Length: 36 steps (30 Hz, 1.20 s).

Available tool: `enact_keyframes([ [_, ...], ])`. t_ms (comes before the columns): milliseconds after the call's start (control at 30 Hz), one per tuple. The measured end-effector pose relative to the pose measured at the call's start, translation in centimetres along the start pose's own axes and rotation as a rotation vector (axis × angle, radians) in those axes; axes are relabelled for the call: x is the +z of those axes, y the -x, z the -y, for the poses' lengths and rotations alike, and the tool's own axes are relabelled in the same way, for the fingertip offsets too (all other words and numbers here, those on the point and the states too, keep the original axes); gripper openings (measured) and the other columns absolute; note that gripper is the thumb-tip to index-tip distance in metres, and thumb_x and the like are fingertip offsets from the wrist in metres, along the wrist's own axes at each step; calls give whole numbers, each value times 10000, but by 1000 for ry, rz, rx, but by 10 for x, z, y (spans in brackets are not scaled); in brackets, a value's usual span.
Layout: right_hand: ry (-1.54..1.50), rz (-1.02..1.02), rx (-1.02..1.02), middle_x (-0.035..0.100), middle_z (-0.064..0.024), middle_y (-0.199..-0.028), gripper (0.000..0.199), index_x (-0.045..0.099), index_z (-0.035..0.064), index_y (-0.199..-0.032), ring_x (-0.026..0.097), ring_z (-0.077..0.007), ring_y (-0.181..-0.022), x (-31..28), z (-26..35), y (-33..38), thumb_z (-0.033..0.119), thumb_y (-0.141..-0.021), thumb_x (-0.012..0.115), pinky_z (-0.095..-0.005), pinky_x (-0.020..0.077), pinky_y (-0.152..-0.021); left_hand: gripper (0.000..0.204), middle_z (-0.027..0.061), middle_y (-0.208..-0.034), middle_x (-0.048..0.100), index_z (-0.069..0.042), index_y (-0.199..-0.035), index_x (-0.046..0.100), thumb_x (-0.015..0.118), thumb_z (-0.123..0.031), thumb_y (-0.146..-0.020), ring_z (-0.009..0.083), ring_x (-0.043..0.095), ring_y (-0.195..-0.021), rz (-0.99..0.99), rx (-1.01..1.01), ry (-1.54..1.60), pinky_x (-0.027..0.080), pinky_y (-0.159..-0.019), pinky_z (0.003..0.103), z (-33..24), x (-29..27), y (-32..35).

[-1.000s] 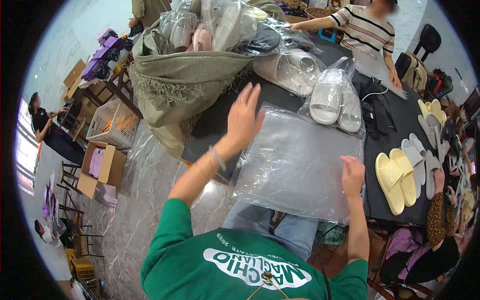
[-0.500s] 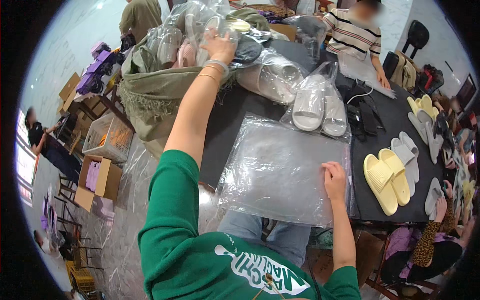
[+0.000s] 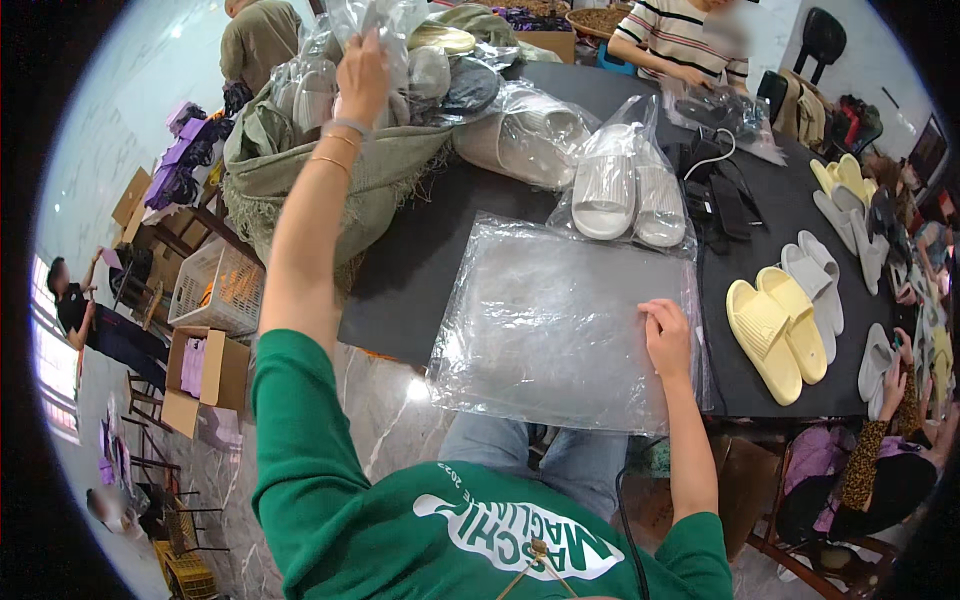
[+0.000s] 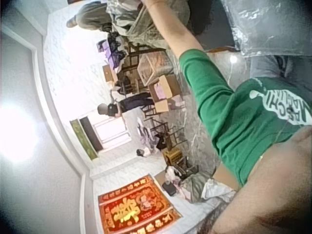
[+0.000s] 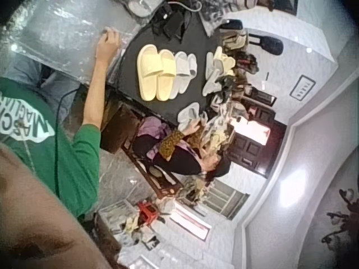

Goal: Packing pairs of slides into plastic bags.

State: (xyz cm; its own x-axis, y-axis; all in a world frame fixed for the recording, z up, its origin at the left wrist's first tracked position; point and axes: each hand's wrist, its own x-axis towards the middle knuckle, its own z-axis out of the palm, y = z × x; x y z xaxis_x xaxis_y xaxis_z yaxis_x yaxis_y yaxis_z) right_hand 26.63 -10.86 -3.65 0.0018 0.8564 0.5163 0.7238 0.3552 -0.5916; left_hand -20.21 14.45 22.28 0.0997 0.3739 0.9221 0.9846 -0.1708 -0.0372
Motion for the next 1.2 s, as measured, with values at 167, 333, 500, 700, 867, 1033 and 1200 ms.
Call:
enact_keyframes([
  [167, -9, 13, -9, 639, -84, -956, 141, 678, 72, -909, 603, -290, -922, 3, 1, -1, 28, -814, 584, -378, 466, -816, 325, 202, -944, 664, -38, -987, 638, 681, -286, -781, 368, 638, -900, -120, -55, -10, 496, -793, 439, -10, -49, -53],
  [333, 26, 12, -17, 631, -88, -961, 145, 677, 68, -913, 596, -292, -927, 1, -2, 1, 27, -810, 584, -383, 464, -825, 388, 168, -946, 683, -52, -1020, 653, 705, -329, -753, 319, 656, -910, 34, -284, 68, 504, -801, 412, -62, -94, -84],
  [500, 48, 13, -37, 627, -84, -965, 154, 678, 68, -917, 592, -289, -934, -1, -1, 2, 22, -805, 583, -381, 464, -825, 627, 247, -1005, 644, 22, -1205, 497, 702, -337, -733, 363, 634, -954, 206, -269, 163, 499, -820, 420, -65, -91, -89],
  [700, 50, -3, -73, 627, -78, -969, 161, 680, 78, -915, 590, -285, -932, 2, 1, 1, 21, -798, 585, -383, 462, -826, 537, 301, -1036, 619, 58, -1241, 482, 609, -224, -803, 443, 606, -947, -252, 77, -16, 487, -839, 478, -21, -25, -46],
  [867, 66, -6, -69, 627, -75, -968, 152, 680, 77, -911, 589, -281, -936, -2, -1, 6, 30, -799, 589, -384, 462, -825, 328, 249, -965, 666, -43, -1041, 633, 526, -196, -772, 423, 634, -951, 480, -113, -44, 500, -818, 499, -39, -24, -7],
  [1033, 64, 23, -87, 626, -75, -962, 140, 678, 71, -905, 588, -281, -934, 2, 6, 3, 38, -804, 585, -386, 460, -823, 260, 188, -872, 684, -33, -1002, 651, 551, -214, -843, 375, 665, -825, 46, -163, -134, 528, -734, 410, 17, -11, -46],
  [1200, 84, 6, -54, 622, -79, -960, 140, 676, 70, -904, 590, -287, -925, -2, 0, 7, 39, -805, 582, -388, 460, -819, 293, 178, -813, 674, -12, -1004, 657, 504, -243, -908, 326, 647, -764, -477, -166, 465, 526, -711, 398, -12, -70, -152],
])
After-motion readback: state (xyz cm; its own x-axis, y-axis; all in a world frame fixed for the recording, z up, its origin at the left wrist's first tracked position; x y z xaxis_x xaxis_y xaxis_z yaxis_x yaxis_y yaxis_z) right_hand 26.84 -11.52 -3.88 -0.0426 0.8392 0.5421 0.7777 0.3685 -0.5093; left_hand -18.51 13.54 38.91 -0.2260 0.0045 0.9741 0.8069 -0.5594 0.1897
